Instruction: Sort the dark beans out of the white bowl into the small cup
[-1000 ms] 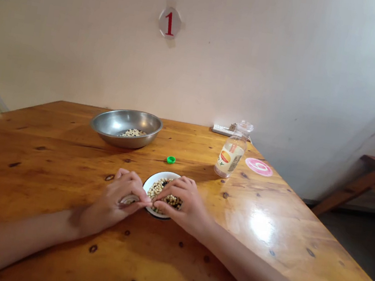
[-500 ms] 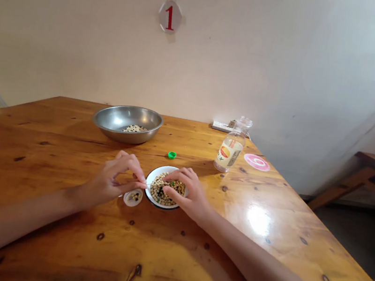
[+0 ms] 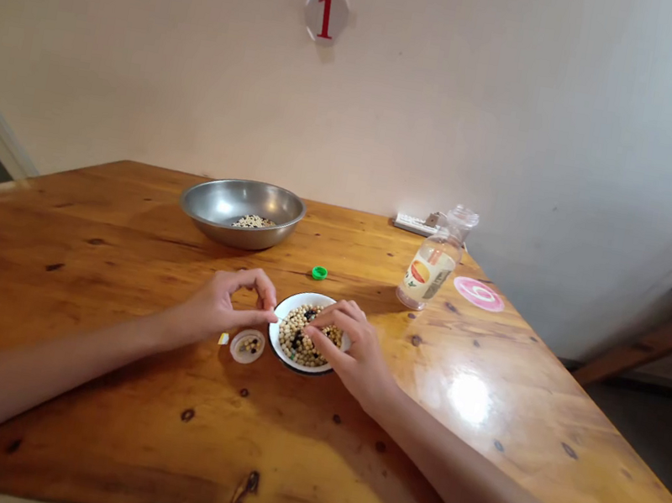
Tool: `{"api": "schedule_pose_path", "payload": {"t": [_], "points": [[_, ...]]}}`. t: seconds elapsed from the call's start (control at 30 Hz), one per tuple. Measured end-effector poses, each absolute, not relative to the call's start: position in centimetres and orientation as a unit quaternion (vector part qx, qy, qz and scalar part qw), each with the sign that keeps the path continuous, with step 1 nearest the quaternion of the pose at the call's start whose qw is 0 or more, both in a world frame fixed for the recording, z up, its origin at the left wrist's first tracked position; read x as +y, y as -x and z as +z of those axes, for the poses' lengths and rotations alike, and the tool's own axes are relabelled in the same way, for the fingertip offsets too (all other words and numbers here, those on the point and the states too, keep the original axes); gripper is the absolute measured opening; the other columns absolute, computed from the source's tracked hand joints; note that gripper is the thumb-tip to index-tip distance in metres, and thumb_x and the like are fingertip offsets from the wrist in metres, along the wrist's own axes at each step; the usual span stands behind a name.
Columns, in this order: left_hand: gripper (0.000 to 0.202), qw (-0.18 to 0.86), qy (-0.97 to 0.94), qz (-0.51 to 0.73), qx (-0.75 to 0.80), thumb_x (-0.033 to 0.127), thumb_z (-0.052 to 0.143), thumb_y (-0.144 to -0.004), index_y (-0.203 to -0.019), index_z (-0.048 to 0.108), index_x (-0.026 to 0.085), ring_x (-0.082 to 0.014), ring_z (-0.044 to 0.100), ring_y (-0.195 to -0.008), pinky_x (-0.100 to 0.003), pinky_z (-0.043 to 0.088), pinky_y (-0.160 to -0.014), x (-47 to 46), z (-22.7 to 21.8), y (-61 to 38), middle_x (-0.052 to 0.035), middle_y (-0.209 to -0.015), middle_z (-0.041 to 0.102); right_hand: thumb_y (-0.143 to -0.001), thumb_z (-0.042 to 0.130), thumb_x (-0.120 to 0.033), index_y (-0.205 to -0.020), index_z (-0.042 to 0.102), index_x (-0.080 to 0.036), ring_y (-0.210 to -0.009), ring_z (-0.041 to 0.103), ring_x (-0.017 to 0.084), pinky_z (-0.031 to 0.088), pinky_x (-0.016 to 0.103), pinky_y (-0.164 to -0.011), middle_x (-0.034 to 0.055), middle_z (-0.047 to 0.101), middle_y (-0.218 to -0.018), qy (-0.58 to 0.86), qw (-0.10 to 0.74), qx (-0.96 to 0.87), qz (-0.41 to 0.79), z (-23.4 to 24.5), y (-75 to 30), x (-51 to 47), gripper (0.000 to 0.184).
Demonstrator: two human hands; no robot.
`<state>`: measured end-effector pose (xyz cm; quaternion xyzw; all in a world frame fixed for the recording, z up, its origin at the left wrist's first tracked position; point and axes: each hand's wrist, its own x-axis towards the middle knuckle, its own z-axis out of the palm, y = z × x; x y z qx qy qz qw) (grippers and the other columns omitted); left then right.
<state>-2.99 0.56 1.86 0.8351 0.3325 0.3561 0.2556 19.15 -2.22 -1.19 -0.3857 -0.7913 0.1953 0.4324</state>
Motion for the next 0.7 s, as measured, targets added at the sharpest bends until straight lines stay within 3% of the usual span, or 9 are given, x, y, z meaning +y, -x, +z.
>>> {"api": "schedule_pose_path", "payload": {"t": [0.1,0.27,0.43,0.7], "points": [[0.015,0.241,-0.851,0.33,0.331,0.03,0.067,-0.077,-0.075,0.06,0.016,-0.011,0.058,-0.069,-0.024,0.041,-0.071,1.2,2.8,3.7,0.0027,-0.075,0.065,-0.087,0.056,-0.035,-0.075,0.062,-0.019,-0.082,0.057,0.018,0.043,0.03,-0.075,0.0046,0.06,-0.082,0.393,0.446,-0.775,0.214,-1.3,-19.3,-2.1,0.021],[0.004,0.19,-0.915,0.162,0.316,0.019,0.062,-0.078,-0.074,0.063,0.017,-0.0112,0.059,-0.07,-0.022,0.04,-0.068,2.0,3.8,5.0,0.0029,-0.074,0.067,-0.087,0.056,-0.035,-0.074,0.061,-0.019,-0.081,0.056,0.017,0.043,0.03,-0.075,0.0042,0.059,-0.082,0.401,0.456,-0.76,0.23,-1.4,-19.4,-2.0,0.022],[0.006,0.193,-0.928,0.052,0.315,0.018,0.061,-0.077,-0.075,0.067,0.019,-0.0116,0.061,-0.07,-0.019,0.04,-0.065,1.7,3.1,5.1,0.0019,-0.075,0.07,-0.087,0.056,-0.037,-0.072,0.06,-0.019,-0.081,0.056,0.018,0.043,0.03,-0.074,0.0045,0.059,-0.081,0.406,0.453,-0.757,0.24,-1.3,-19.4,-2.0,0.024],[0.016,0.182,-0.936,0.04,0.299,0.008,0.059,-0.073,-0.076,0.07,0.02,-0.0118,0.063,-0.071,-0.019,0.041,-0.067,1.4,2.0,4.3,0.0016,-0.077,0.072,-0.087,0.055,-0.035,-0.071,0.059,-0.019,-0.079,0.056,0.017,0.044,0.029,-0.072,0.0042,0.059,-0.079,0.398,0.452,-0.764,0.232,-1.0,-19.3,-2.0,0.023]]}}
